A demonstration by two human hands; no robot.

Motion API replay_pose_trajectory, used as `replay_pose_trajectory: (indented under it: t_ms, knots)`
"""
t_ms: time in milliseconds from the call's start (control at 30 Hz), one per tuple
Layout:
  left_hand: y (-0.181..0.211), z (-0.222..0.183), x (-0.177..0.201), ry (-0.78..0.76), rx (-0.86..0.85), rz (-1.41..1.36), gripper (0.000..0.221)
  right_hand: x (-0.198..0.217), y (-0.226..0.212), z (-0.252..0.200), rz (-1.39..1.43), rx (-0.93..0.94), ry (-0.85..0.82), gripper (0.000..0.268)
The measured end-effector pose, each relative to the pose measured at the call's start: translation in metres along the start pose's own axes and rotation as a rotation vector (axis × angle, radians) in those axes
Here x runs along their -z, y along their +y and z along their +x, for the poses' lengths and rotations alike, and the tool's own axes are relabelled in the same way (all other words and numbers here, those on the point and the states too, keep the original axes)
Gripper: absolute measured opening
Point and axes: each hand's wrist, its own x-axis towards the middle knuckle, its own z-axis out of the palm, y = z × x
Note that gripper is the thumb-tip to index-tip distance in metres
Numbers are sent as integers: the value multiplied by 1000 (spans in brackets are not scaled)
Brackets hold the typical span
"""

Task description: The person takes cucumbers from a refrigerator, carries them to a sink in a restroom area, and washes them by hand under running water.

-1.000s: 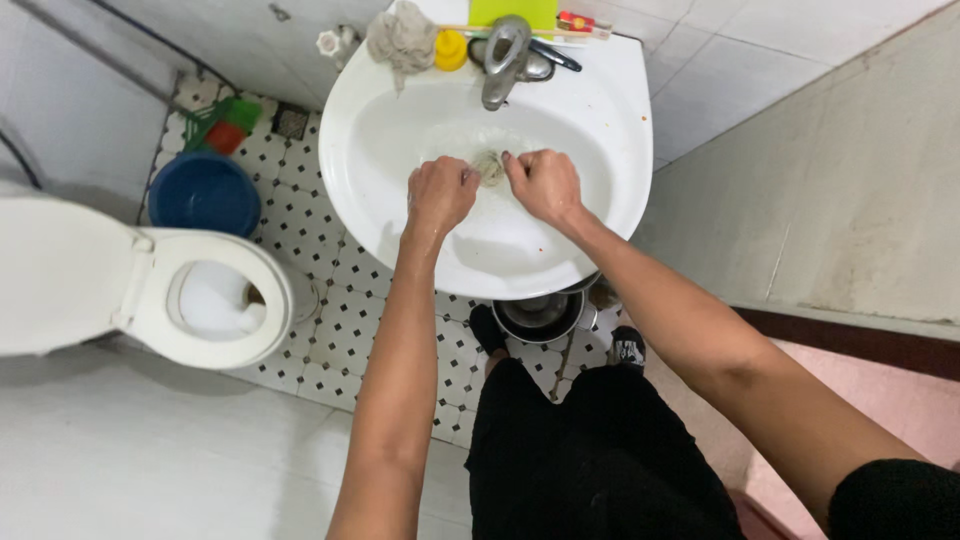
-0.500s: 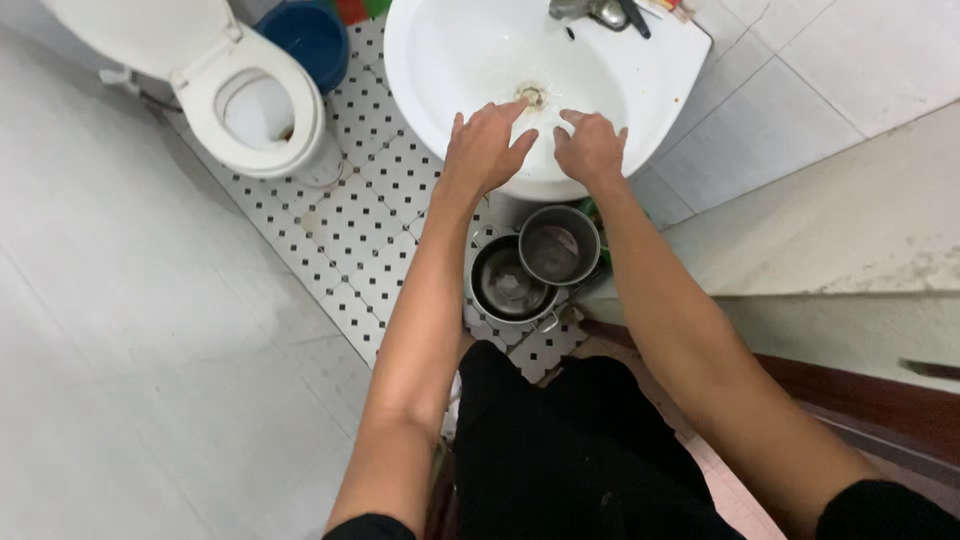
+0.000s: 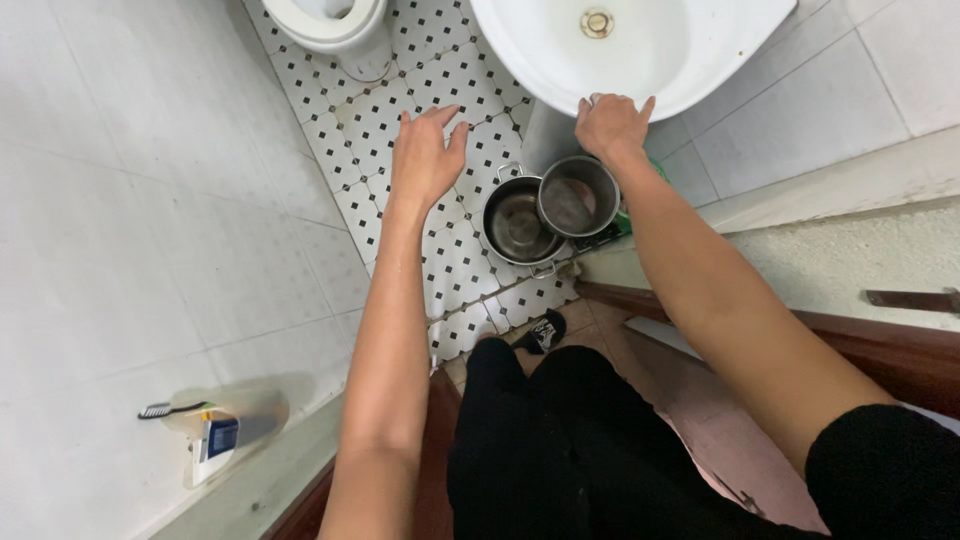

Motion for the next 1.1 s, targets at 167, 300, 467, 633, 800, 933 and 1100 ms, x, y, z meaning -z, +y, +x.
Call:
replay_pose_trajectory:
  t_ms: [167,300,467,633,800,933,1100]
  knots:
    - [-11,-10,8,109,-3,-35,25,4,-1,-3,-35,14,-11,45]
    - [13,-5,23,113,44,-63,26,14,-2,-9,-27,-3,-21,44]
    - [48,36,34,-33,218,0,30,16,-3,3,-68,-90,-193,48]
    - [50,90,14,7,-8,-245,50,23,9,33,62,-206,-231,38]
    - [14,140,-27,-192,-196,-258,57,48,4,48,335,-263,61,23]
    - [-15,183,-34,-272,-383,-258,62,72,-34,61,478,-416,192,30]
    - [-37,244,-13,-444,-240,-298,63,70,-51,99,565,-165,276,60]
